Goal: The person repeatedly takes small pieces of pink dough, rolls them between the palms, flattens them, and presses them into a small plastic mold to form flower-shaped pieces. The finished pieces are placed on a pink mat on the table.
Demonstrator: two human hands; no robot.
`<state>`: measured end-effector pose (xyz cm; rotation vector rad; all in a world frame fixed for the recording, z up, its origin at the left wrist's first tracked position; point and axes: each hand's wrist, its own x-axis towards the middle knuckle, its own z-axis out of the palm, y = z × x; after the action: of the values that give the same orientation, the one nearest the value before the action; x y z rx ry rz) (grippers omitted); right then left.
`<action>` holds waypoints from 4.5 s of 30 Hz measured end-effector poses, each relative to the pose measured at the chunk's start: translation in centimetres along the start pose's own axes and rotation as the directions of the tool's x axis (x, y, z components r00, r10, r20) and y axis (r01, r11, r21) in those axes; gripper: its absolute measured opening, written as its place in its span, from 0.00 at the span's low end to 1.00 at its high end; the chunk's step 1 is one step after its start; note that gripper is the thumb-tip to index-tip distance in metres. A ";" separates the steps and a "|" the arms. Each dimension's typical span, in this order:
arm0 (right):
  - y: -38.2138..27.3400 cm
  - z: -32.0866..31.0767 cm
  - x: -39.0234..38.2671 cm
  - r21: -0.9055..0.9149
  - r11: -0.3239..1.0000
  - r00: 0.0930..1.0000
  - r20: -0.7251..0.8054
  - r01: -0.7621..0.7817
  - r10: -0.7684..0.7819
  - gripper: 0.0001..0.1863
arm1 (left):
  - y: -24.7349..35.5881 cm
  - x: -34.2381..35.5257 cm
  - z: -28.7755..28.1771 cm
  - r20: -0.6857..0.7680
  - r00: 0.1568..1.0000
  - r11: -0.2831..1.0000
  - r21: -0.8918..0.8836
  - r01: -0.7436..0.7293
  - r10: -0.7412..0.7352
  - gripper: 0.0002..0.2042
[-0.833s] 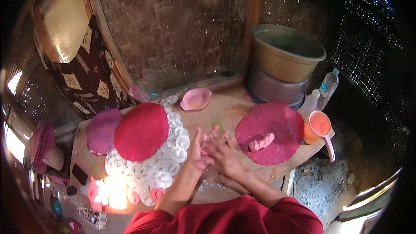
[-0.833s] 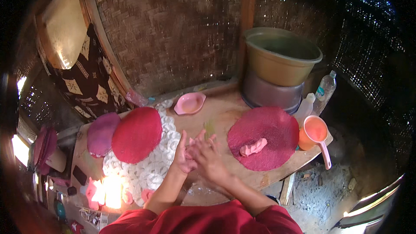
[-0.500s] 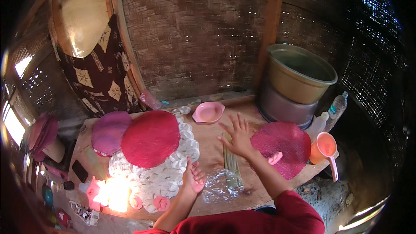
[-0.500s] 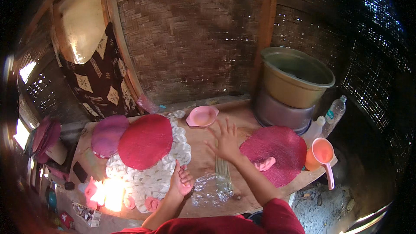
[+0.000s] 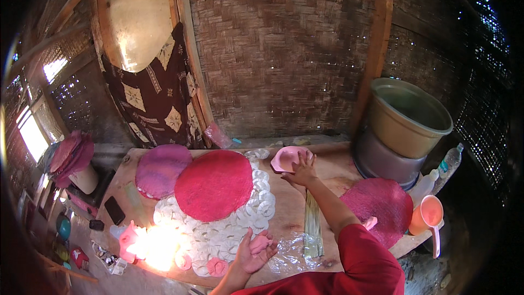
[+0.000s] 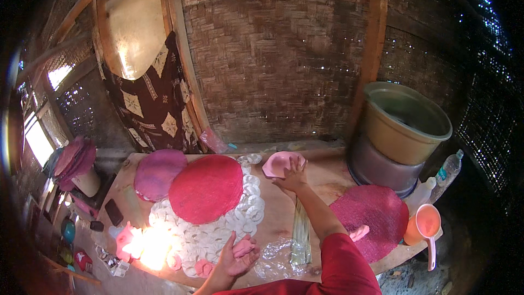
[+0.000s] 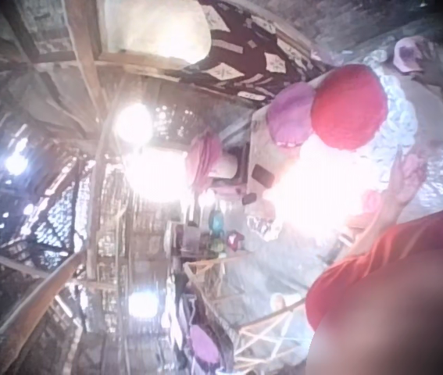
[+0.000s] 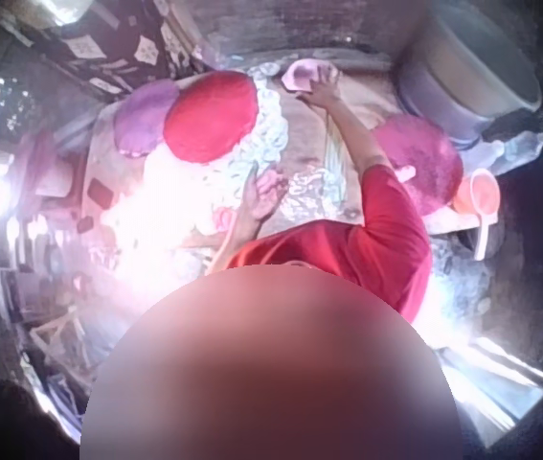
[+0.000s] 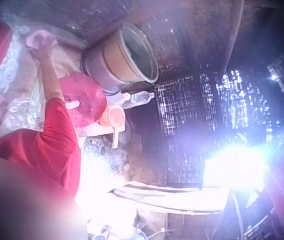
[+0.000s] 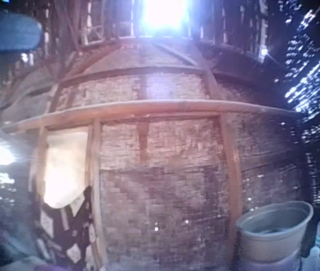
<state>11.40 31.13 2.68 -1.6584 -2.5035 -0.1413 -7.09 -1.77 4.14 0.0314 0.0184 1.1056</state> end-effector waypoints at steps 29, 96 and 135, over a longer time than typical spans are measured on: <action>-10.2 -18.6 -23.0 0.542 0.606 0.796 -0.533 0.582 -0.286 0.52 | -7.2 10.2 12.9 0.350 0.863 0.630 0.590 -0.506 0.365 0.41; -10.2 -17.4 -27.3 0.377 0.593 0.586 -0.784 0.711 -0.204 0.42 | -10.8 4.8 12.0 0.289 0.927 0.485 0.792 -0.372 0.239 0.36; -3.9 -8.7 -29.7 0.981 0.170 0.995 0.083 -0.090 0.049 0.15 | -16.5 5.1 23.8 0.984 0.021 0.037 0.028 -0.999 -0.179 0.25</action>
<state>19.77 1.32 6.40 -1.0553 -1.6268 1.2936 10.64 -5.00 27.36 2.1534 -0.5255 1.7227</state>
